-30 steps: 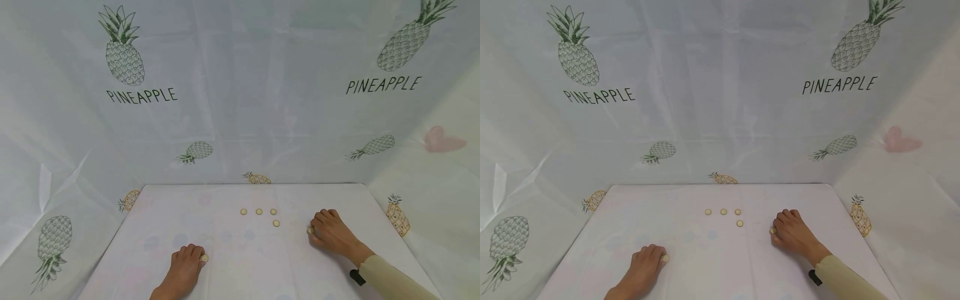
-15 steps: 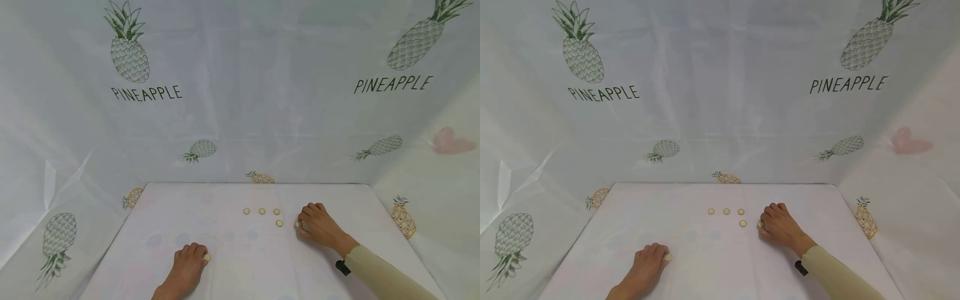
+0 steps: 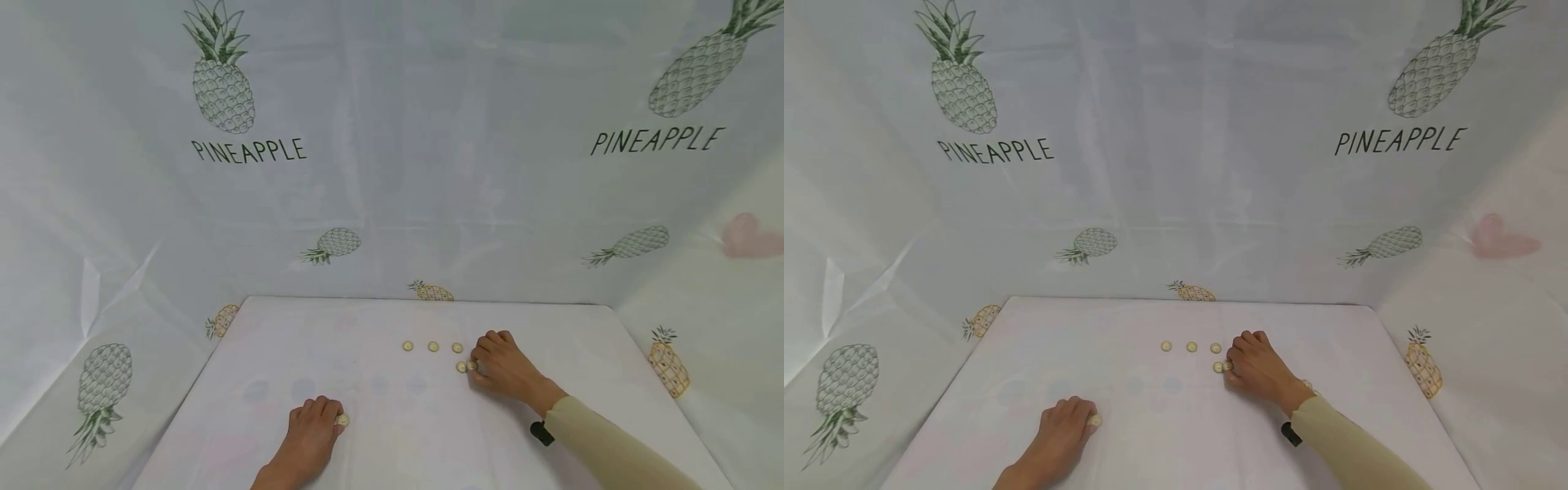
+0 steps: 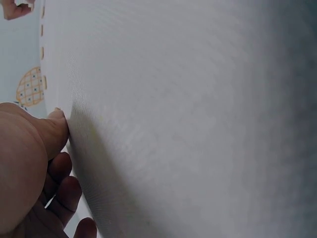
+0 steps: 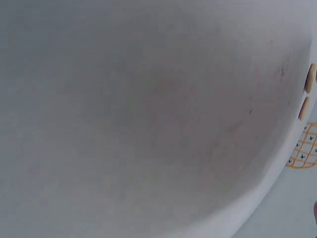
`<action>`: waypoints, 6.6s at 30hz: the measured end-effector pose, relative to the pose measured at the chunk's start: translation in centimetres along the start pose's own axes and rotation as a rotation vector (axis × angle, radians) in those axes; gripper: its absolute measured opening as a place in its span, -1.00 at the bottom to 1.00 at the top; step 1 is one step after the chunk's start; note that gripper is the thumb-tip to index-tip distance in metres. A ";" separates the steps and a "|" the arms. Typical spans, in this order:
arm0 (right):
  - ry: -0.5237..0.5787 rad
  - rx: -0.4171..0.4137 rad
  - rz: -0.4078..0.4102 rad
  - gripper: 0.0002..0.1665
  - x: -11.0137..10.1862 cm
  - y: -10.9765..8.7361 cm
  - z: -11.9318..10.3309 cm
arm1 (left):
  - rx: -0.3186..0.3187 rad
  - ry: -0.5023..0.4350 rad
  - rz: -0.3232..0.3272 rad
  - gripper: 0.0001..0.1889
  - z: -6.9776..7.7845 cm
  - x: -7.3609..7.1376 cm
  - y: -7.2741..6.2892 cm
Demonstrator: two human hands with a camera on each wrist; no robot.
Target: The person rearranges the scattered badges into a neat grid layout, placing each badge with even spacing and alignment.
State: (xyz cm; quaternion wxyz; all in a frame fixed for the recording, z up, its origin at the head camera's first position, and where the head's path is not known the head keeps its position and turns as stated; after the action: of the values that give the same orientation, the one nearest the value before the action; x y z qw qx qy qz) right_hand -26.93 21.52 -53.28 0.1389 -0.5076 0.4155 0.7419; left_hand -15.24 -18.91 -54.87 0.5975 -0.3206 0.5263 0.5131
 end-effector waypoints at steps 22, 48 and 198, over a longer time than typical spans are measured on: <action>0.056 -0.064 0.044 -0.77 2.2 3.6 -2.7 | 0.012 0.010 0.012 -0.74 -0.2 0.1 0.1; 0.113 -0.021 -0.071 -0.85 3.3 4.5 -4.0 | -0.005 0.002 0.012 -0.75 0.0 0.1 0.1; 0.002 0.199 0.037 -0.78 -2.7 -8.2 4.8 | -0.008 0.007 0.012 -0.77 0.3 -0.1 -0.2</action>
State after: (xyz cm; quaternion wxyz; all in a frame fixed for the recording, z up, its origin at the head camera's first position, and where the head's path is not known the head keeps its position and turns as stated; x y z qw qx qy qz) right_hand -23.65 30.79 -54.19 0.1743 -0.4843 0.4964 0.6990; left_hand -14.96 -18.69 -54.77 0.5914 -0.3217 0.5279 0.5178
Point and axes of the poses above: each hand's wrist, its own y-axis towards the middle knuckle, its own x-axis out of the palm, z = x × y, the point moved 2 cm from there along y, towards the middle knuckle, and after that the axes turned 5 degrees about z, right-handed, at the moved point
